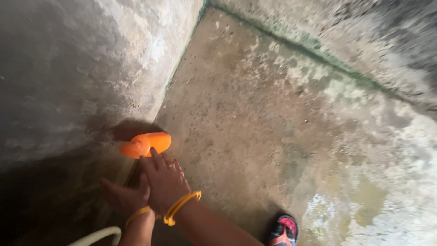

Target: The person picks up an orange pump bottle, a Pepsi bottle, a green plastic bottle, and a green scrub brush from a shelf above a sink. Each item is handled individually and placed on the floor in a corner. The person repeats this process for each object, moving them from the shelf to the floor.

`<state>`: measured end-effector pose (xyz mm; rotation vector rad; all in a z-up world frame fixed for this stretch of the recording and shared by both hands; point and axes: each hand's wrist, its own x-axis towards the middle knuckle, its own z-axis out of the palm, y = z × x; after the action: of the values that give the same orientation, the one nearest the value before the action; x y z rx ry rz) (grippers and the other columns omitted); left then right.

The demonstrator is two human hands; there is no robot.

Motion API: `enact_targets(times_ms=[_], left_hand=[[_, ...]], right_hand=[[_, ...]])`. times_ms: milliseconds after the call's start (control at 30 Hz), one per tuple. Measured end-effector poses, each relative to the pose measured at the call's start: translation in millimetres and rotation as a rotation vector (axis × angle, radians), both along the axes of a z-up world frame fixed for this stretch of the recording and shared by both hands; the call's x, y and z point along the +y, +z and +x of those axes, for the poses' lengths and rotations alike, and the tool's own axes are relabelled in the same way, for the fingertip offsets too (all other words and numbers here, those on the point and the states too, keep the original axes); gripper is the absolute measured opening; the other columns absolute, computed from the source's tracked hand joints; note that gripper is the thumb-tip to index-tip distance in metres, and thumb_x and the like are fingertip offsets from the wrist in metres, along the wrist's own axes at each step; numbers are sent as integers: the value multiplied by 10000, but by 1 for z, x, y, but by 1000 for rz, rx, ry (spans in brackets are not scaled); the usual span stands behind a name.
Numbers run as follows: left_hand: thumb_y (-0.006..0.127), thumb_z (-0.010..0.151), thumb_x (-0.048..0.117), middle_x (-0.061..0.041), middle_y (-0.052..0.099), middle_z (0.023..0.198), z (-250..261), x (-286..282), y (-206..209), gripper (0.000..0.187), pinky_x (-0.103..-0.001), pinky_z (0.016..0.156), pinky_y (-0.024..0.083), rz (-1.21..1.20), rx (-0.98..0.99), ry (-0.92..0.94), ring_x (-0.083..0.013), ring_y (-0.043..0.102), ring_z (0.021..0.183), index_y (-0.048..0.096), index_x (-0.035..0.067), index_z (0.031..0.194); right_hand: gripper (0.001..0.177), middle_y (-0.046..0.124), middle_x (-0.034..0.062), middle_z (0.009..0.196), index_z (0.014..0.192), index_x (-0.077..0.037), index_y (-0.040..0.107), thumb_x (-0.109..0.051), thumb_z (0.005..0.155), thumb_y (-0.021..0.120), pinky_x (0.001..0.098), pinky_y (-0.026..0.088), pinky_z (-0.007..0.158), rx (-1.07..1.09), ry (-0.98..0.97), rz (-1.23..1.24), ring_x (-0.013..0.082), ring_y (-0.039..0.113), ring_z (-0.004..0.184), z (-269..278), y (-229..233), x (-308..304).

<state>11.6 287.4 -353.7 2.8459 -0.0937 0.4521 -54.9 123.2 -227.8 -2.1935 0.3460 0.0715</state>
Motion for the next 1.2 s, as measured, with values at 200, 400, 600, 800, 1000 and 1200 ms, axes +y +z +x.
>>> enact_targets(times_ms=[200,400,600,800,1000,1200], left_hand=[[726,818,590,-347,426,1531,-81,-41,71,1055,-600,1167,355,-150,-202,-138,-523,420,1406,362,-62,1564],[676,877,559,-345,418,1550,-94,-90,154,960,-611,1171,350,-281,-247,-142,-530,411,1419,385,-40,1568],[626,936,529,-342,409,1569,-58,-80,219,867,-622,1175,344,-296,-250,-160,-537,402,1431,409,-19,1572],[575,995,499,-340,400,1588,-43,-94,255,777,-633,1178,339,-322,-236,-183,-545,394,1444,433,3,1577],[525,1055,468,-338,392,1608,-62,-122,280,692,-644,1182,334,-363,-197,-218,-552,385,1457,456,24,1581],[509,1092,417,-347,401,1598,-80,-158,325,620,-654,1162,339,-390,-173,-257,-567,400,1439,490,30,1575]], right_hand=[[606,313,212,1709,1561,-87,454,-346,1021,551,678,188,1251,-248,-12,-120,469,259,1581,-36,56,0],[691,323,240,1680,1523,-86,505,-417,920,571,707,140,1228,-267,42,-91,495,254,1553,-45,123,-15],[686,316,212,1724,1563,-127,497,-513,996,527,683,138,1238,-327,-24,-220,502,254,1572,-35,167,-41],[597,369,169,1709,1536,-130,510,-482,1053,504,674,159,1280,-342,-84,-188,462,292,1601,-36,216,-66],[615,370,235,1656,1535,-150,509,-442,997,570,686,148,1208,-354,-116,-248,529,282,1517,-52,264,-94],[583,359,236,1648,1478,-108,542,-438,998,576,694,128,1203,-372,-136,-339,510,257,1522,-66,303,-120]])
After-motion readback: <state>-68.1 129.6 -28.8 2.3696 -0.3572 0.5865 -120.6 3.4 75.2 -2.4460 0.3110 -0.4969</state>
